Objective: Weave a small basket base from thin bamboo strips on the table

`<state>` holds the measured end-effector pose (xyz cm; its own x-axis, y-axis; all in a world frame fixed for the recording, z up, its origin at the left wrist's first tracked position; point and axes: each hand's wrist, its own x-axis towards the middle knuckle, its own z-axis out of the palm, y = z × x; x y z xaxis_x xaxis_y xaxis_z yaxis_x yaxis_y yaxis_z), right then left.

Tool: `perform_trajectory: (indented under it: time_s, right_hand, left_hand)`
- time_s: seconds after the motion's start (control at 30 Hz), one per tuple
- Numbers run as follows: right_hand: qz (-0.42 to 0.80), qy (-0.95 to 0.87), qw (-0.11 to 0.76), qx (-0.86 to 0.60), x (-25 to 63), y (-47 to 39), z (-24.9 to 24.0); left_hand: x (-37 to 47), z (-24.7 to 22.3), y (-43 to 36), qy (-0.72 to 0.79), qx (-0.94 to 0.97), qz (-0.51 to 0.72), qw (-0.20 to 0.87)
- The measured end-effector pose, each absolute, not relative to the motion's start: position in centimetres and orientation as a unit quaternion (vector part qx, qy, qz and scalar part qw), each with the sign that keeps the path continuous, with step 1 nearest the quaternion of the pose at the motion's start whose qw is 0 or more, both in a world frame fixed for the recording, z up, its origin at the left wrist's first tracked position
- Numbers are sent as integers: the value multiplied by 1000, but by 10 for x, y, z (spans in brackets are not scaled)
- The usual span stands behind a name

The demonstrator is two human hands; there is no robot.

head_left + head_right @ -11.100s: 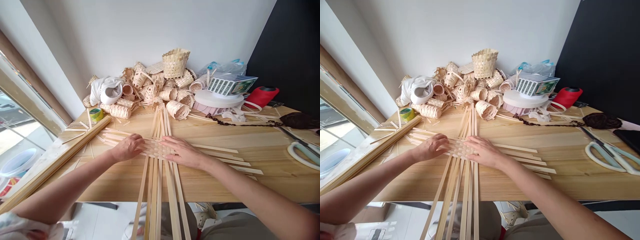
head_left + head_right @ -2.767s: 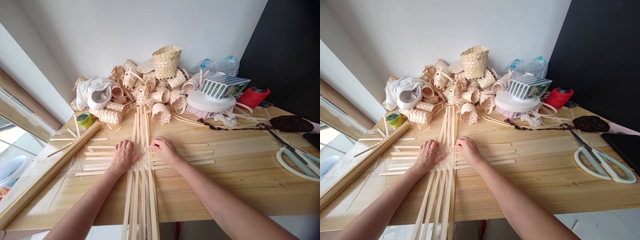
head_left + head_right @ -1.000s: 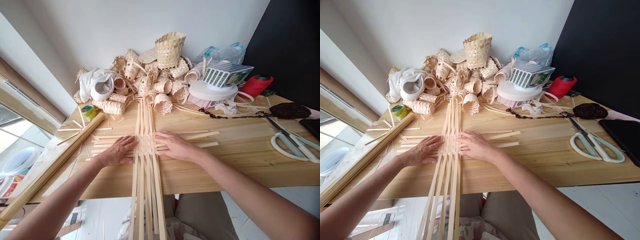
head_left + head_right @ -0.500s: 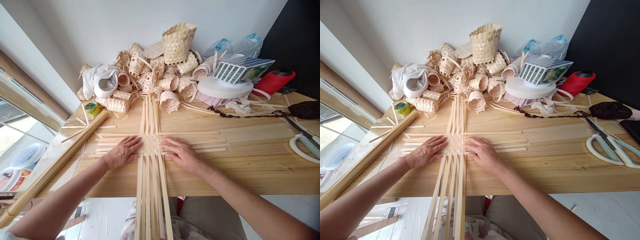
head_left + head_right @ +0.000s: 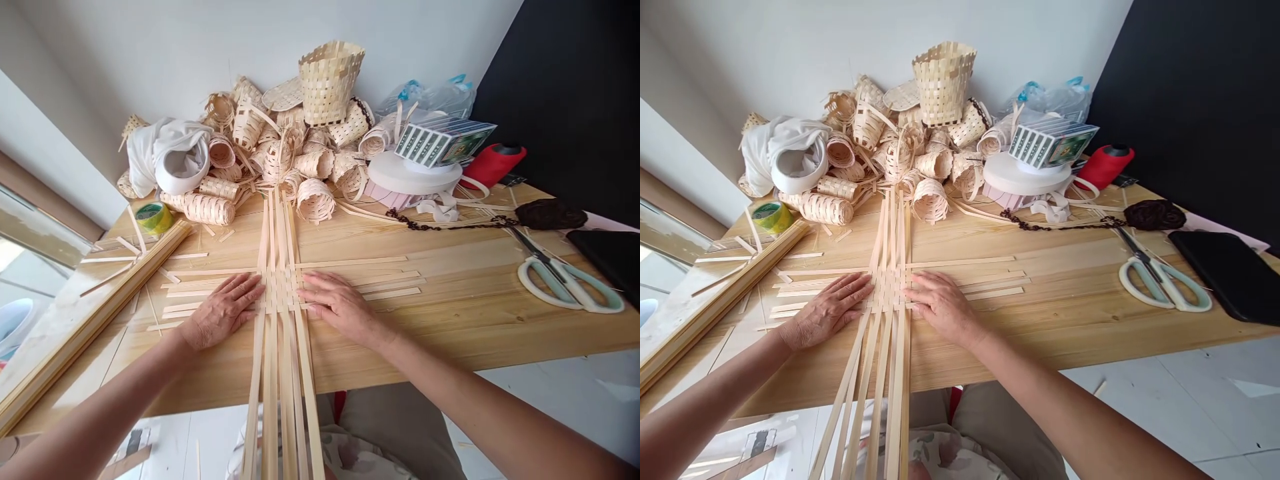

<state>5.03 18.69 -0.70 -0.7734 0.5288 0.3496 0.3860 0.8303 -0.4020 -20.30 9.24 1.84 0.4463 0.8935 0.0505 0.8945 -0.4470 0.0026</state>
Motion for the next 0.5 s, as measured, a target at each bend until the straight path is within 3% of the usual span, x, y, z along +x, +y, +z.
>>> perform_trajectory:
  time_s: [0.33, 0.5]
  right_hand:
    - [150, -951, 181, -202, 60, 213, -1]
    - [157, -949, 163, -221, 69, 225, 5]
  left_hand:
    - [-180, 32, 92, -550, -835, -12, 24]
    - [-162, 59, 110, -524, -847, -44, -77]
